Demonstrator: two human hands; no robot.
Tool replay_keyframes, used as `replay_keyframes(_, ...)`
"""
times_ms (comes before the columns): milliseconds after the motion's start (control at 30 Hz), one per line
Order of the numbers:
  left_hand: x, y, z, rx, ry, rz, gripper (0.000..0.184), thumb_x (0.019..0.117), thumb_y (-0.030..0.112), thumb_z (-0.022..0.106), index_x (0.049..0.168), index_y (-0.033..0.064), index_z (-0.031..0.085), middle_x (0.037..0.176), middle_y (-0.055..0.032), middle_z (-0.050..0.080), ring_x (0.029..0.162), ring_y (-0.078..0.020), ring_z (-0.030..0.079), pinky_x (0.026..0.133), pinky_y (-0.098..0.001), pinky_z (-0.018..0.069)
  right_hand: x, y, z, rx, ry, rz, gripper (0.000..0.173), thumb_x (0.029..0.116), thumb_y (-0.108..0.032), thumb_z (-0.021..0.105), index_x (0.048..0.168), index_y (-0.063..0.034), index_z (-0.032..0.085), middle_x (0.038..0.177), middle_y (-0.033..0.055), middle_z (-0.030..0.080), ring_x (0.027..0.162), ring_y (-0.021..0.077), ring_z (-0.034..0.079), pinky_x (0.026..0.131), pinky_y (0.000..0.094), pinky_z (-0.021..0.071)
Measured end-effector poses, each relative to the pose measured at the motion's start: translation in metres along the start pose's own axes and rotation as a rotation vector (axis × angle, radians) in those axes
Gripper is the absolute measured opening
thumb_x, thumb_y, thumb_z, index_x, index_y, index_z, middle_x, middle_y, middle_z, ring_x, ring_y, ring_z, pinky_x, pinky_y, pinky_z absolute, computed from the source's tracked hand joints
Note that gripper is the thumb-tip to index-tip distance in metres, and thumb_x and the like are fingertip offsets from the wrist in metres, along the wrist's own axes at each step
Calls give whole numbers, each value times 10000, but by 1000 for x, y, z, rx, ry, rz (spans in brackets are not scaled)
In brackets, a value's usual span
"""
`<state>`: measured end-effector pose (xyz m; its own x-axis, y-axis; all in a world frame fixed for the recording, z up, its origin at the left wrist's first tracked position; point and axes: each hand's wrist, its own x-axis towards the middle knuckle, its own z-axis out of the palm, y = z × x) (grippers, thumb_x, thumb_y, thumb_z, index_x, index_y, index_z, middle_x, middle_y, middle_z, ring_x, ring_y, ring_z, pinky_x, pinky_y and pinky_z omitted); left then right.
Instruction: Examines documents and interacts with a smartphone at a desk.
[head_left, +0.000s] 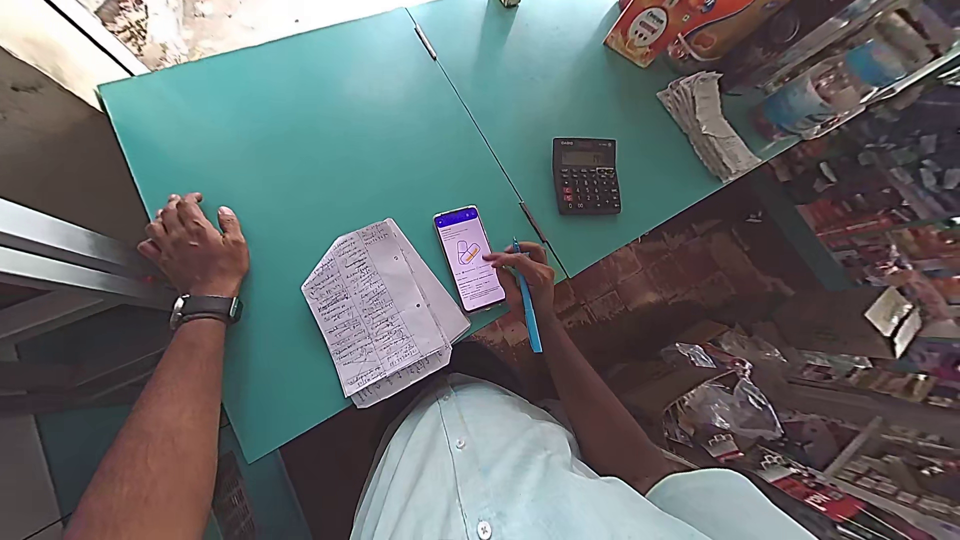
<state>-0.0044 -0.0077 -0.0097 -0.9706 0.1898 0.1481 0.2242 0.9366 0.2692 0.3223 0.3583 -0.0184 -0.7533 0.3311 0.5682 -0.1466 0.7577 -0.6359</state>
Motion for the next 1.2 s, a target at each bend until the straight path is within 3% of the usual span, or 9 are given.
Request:
replay_keyframes(67, 0, 0, 0, 1, -4, 0, 677, 1034, 548, 266, 1481, 70, 436, 1562, -233, 397, 1421, -485, 368, 1058, -736, 273, 2, -1, 1, -16, -3, 24, 213, 955, -86, 551, 949, -91, 764, 1148, 33, 769, 1242, 279, 598, 1097, 447, 375)
replay_keyframes(133, 0, 0, 0, -1, -2, 0, 679, 1032, 550, 264, 1480, 69, 435, 1560, -229, 401, 1419, -482, 373, 1059, -732, 275, 1, 0, 2, 21, 37, 18, 202, 958, -77, 549, 938, -89, 749, 1132, 43, 772, 1253, 272, 594, 1116, 445, 360)
replay_keyframes(267, 0, 0, -1, -8, -6, 2, 682, 1034, 551, 267, 1484, 66, 430, 1558, -234, 399, 1418, -487, 368, 1058, -736, 272, -1, -2, -1, 92, 104, 11, 140, 932, -56, 567, 897, -83, 700, 1071, 50, 774, 1203, 241, 627, 1103, 404, 412)
replay_keyframes(400, 1, -2, 1, -8, 7, 4, 676, 1030, 552, 269, 1479, 75, 436, 1556, -229, 405, 1415, -489, 370, 1053, -736, 276, -5, 1, -4, 193, 158, -89, 64, 918, -97, 636, 872, -109, 678, 932, 30, 768, 981, 171, 695, 944, 338, 521)
replay_keyframes(600, 1, -2, 1, -40, 12, 11, 666, 1035, 536, 280, 1472, 61, 442, 1539, -255, 411, 1405, -512, 365, 1045, -748, 269, -21, -4, -10, 244, 152, -88, 114, 907, -60, 600, 831, -118, 660, 801, -2, 731, 867, 119, 687, 960, 313, 522)
replay_keyframes(1200, -1, 12, -6, 1, 2, -45, 673, 1028, 552, 266, 1473, 82, 450, 1557, -217, 418, 1431, -459, 372, 1077, -717, 252, -20, -1, -5, 218, 149, -129, 143, 917, -37, 587, 828, -107, 675, 837, 10, 752, 884, 121, 690, 979, 325, 502)
